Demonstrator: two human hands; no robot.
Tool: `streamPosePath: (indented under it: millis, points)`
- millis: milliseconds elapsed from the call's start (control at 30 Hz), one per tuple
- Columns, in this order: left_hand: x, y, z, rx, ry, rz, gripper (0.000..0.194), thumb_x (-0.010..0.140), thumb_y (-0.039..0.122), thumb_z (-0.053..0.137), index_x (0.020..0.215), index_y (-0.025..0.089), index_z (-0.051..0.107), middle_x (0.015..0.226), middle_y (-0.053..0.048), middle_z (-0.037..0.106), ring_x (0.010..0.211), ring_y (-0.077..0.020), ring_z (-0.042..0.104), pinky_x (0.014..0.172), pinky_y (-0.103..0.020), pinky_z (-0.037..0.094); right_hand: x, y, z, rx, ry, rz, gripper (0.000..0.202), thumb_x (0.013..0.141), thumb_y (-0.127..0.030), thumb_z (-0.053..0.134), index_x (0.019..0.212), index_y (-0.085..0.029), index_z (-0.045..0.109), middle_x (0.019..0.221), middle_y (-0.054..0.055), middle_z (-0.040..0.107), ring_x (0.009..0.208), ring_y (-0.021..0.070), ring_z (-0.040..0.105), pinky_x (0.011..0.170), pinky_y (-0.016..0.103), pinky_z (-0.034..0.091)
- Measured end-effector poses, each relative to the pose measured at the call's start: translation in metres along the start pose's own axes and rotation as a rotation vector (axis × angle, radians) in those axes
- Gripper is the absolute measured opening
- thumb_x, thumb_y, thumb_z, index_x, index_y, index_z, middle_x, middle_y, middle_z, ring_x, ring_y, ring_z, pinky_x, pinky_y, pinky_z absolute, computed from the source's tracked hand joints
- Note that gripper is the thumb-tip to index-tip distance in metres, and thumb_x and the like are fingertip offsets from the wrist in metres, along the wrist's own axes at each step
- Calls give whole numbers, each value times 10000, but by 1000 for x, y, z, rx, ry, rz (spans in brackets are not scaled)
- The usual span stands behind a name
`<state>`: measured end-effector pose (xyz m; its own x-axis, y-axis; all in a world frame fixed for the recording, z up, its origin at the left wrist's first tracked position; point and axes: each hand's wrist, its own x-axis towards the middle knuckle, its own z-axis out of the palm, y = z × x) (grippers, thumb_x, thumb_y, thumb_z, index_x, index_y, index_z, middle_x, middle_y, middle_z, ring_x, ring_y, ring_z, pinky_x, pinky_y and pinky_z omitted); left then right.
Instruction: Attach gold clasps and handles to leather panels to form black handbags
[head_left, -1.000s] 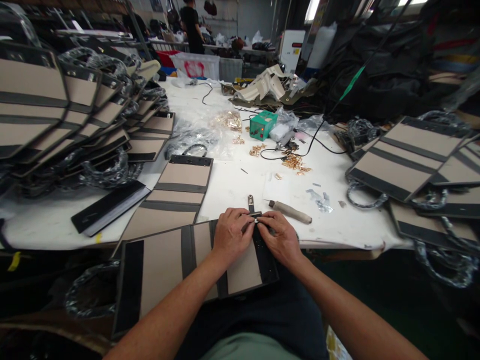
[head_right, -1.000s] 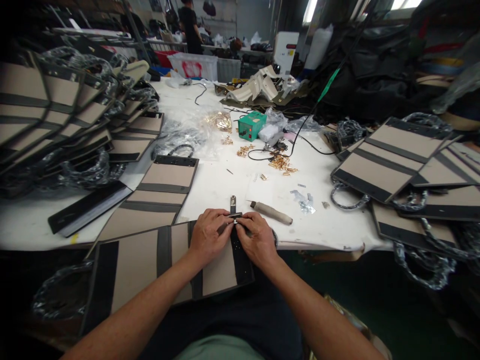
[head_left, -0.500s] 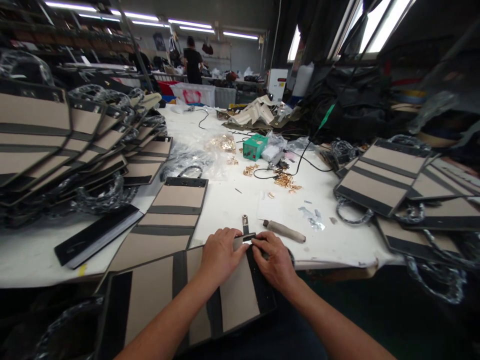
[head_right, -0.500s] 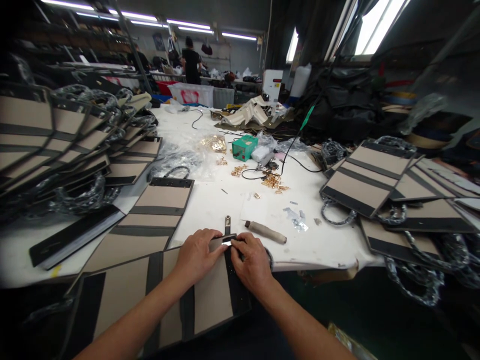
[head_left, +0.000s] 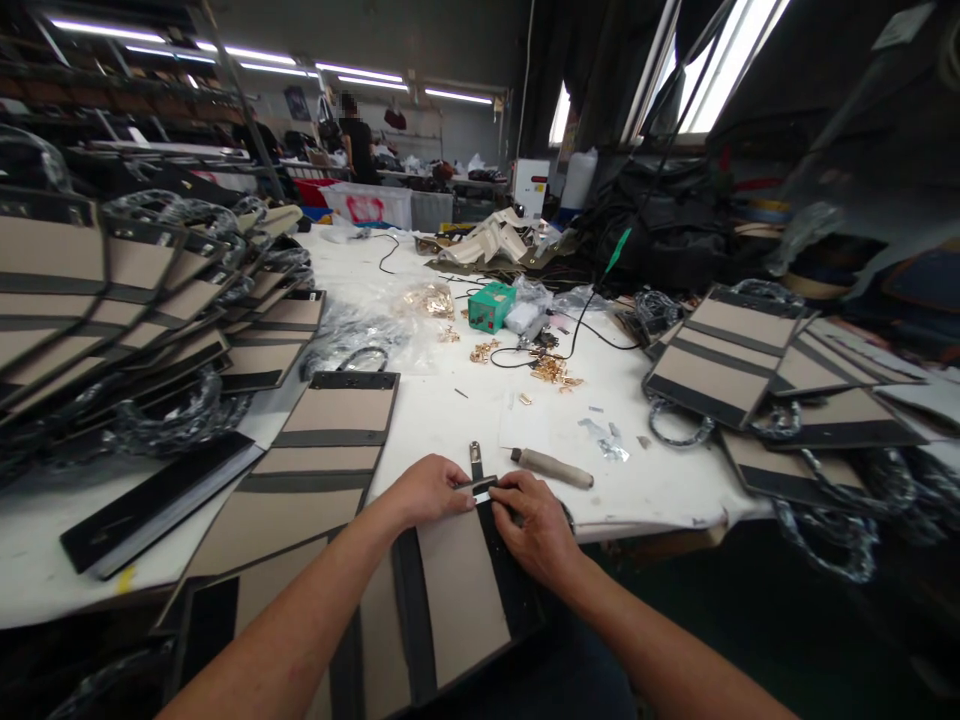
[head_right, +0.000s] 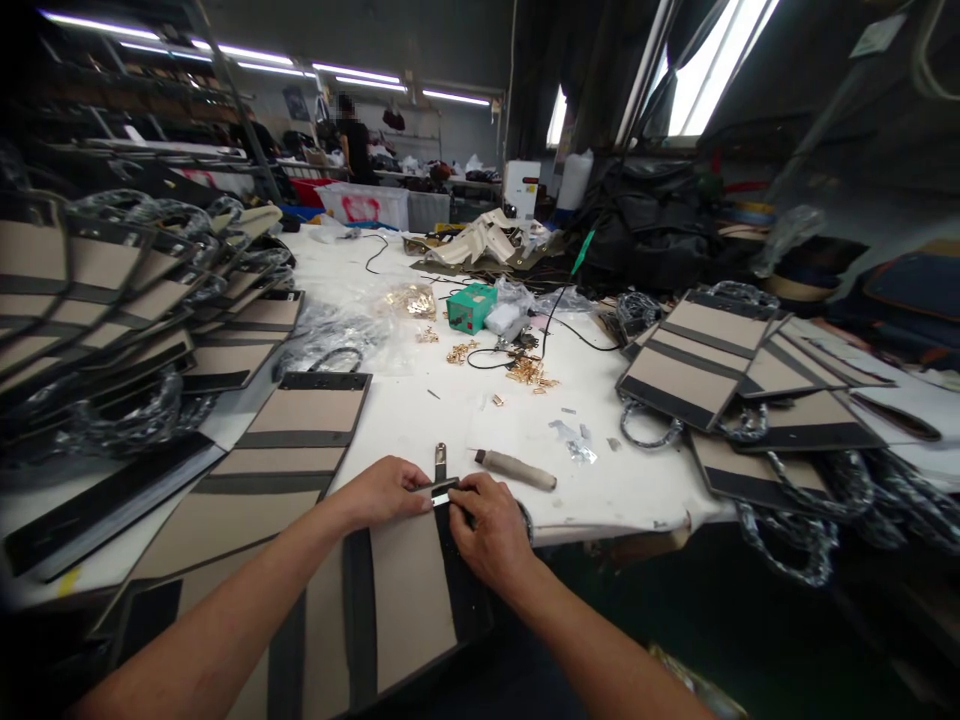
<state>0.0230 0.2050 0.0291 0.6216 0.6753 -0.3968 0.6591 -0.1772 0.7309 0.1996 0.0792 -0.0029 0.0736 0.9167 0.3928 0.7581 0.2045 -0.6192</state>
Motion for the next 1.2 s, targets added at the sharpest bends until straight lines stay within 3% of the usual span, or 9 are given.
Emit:
streamPosePath:
  millis: [500, 867, 967, 1033, 1133, 1200]
  points:
    - [6, 2, -8, -96, -116, -20, 328, 626, 441, 663, 765, 154, 737, 613, 33, 576, 626, -143, 467, 588, -252, 289, 0, -3, -1, -31, 26, -2, 262, 870, -160, 661, 1074, -284, 769, 1070, 45, 708, 942, 208, 666, 866, 375, 500]
    - [8, 8, -2, -95, -57, -127, 247, 539, 383, 669, 664, 171, 685, 571, 39, 530, 600, -143, 428, 575, -268, 274, 0, -5, -9, 53, -39, -17, 274, 870, -180, 658, 1110, -271, 754, 1110, 60, 699, 987, 222, 667, 892, 378, 521]
    - [7, 8, -1, -108, -45, -138, 211, 535, 366, 673, 635, 181, 676, 577, 39, 544, 596, -139, 429, 570, -265, 278, 1, 0, -32, 154, 4, -49, 296, 897, -188, 630, 1167, -262, 728, 1134, 62, 693, 1024, 199, 665, 908, 331, 537]
    - [7, 7, -1, -113, -40, -144, 199, 539, 362, 676, 626, 183, 673, 574, 35, 553, 594, -141, 443, 563, -263, 281, 3, 17, -57, 115, 89, -27, 268, 923, -220, 607, 1160, -255, 726, 1120, 64, 700, 1035, 194, 663, 926, 325, 532]
    - [9, 6, -2, -125, -51, -152, 199, 542, 361, 681, 632, 184, 685, 566, 27, 573, 595, -152, 483, 556, -262, 304, 4, 65, -102, -145, 178, 175, 231, 926, -311, 600, 1087, -234, 747, 1093, 70, 714, 969, 203, 675, 884, 332, 531]
    - [10, 6, -3, -139, -66, -157, 198, 542, 354, 685, 643, 184, 698, 577, 23, 600, 598, -158, 510, 559, -261, 332, 4, 102, -127, -381, 112, 396, 266, 910, -359, 592, 1070, -228, 760, 1070, 66, 721, 876, 192, 682, 843, 324, 525]
